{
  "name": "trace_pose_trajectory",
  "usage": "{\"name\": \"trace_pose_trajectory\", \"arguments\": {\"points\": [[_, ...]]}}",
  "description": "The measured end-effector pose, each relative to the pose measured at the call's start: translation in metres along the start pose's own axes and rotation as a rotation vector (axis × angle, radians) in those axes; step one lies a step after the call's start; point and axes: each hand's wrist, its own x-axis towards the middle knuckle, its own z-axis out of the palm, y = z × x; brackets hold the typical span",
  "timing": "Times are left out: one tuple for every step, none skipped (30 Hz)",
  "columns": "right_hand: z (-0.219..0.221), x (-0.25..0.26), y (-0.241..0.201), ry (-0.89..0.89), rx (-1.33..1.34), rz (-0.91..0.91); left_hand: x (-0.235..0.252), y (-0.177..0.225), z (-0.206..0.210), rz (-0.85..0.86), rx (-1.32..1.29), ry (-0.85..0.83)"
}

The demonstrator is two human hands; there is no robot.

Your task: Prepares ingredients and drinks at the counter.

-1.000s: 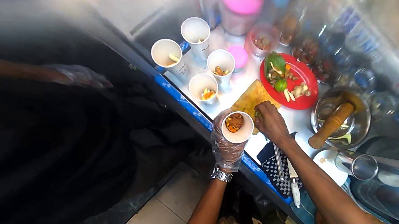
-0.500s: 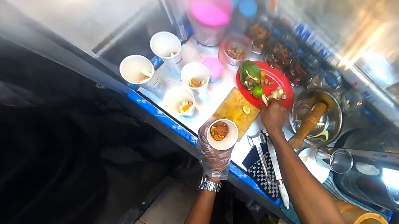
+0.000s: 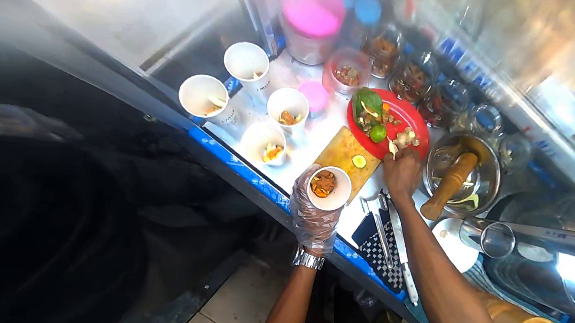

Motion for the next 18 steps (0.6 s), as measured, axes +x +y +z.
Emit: {"name": "trace_pose_trajectory", "arguments": {"points": [[0.002,0.000,0.003,-0.006,-0.005,0.004,0.000,-0.010,0.005,0.015,-0.016,0.026],[0.003,0.000,0.006,-0.015,-0.006,0.006,0.003,-0.014,0.008,0.033,-0.026,0.055],[0.004,0.000,0.008,-0.019,0.000,0.004,0.007,-0.016,0.010,0.046,-0.031,0.064],[0.004,-0.002,0.010,-0.017,0.009,-0.003,0.011,-0.018,0.011,0.048,-0.035,0.050],[0.004,-0.006,0.010,-0.006,0.020,-0.014,0.015,-0.020,0.011,0.052,-0.049,0.030],[0.004,-0.010,0.010,0.011,0.027,-0.026,0.020,-0.022,0.012,0.065,-0.055,0.015],[0.003,-0.014,0.011,0.026,0.043,-0.040,0.023,-0.024,0.012,0.071,-0.048,0.007],[0.003,-0.018,0.012,0.038,0.073,-0.059,0.025,-0.025,0.012,0.082,-0.041,0.006],[0.004,-0.024,0.014,0.046,0.111,-0.090,0.024,-0.028,0.012,0.088,-0.037,0.004],[0.003,-0.031,0.016,0.045,0.146,-0.158,0.023,-0.030,0.010,0.089,-0.030,-0.001],[0.001,-0.038,0.017,0.017,0.182,-0.276,0.021,-0.034,0.008,0.086,-0.027,-0.008],[-0.001,-0.039,0.014,-0.028,0.201,-0.415,0.018,-0.038,0.006,0.074,-0.020,-0.025],[0.000,-0.033,0.008,-0.099,0.195,-0.542,0.016,-0.038,0.004,0.054,-0.013,-0.037],[0.002,-0.027,0.001,-0.177,0.141,-0.632,0.016,-0.037,0.004,0.047,-0.004,-0.027],[0.005,-0.022,-0.005,-0.242,0.057,-0.693,0.018,-0.034,0.007,0.061,-0.007,0.006],[0.008,-0.020,-0.009,-0.291,-0.024,-0.729,0.018,-0.032,0.009,0.078,-0.013,0.037],[0.012,-0.018,-0.010,-0.333,-0.088,-0.745,0.018,-0.029,0.010,0.082,-0.014,0.050],[0.014,-0.016,-0.011,-0.370,-0.134,-0.755,0.017,-0.026,0.009,0.073,-0.014,0.047]]}}
